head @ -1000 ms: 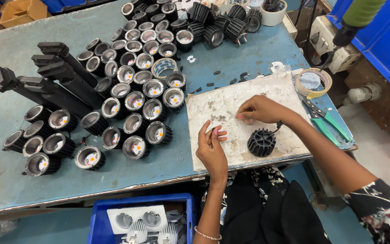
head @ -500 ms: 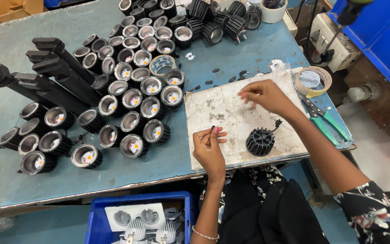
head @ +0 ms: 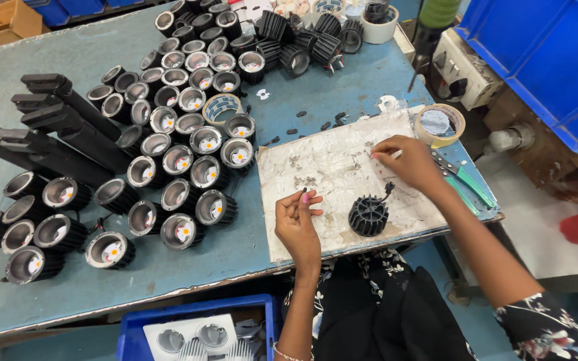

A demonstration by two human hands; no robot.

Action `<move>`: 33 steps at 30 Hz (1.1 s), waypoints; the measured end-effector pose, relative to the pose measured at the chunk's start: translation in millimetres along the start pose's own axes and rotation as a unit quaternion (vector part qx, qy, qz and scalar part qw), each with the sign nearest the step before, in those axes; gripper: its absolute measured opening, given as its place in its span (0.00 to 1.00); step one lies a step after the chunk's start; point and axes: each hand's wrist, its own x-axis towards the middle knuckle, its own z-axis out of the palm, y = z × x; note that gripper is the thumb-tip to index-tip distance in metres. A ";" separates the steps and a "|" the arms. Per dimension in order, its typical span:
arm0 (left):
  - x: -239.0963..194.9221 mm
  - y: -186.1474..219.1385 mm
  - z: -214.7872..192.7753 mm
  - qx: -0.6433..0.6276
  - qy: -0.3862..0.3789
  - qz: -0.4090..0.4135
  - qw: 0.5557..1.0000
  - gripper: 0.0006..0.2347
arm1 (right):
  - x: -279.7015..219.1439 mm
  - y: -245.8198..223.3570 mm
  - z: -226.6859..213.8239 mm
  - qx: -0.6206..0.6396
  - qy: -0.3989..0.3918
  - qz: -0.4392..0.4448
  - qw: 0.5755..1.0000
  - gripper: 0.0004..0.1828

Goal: The person assembles LED light components by hand and with an electric screwdriver. They pick up individual black housings from a table, insert small wires, and use the screwdriver to tighten internal components, placing some items into a blue bin.

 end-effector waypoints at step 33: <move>24.5 -35.0 24.9 -0.127 -0.127 -0.074 0.981 0.09 | -5.8 -56.4 35.6 0.197 -0.128 0.015 0.972 0.11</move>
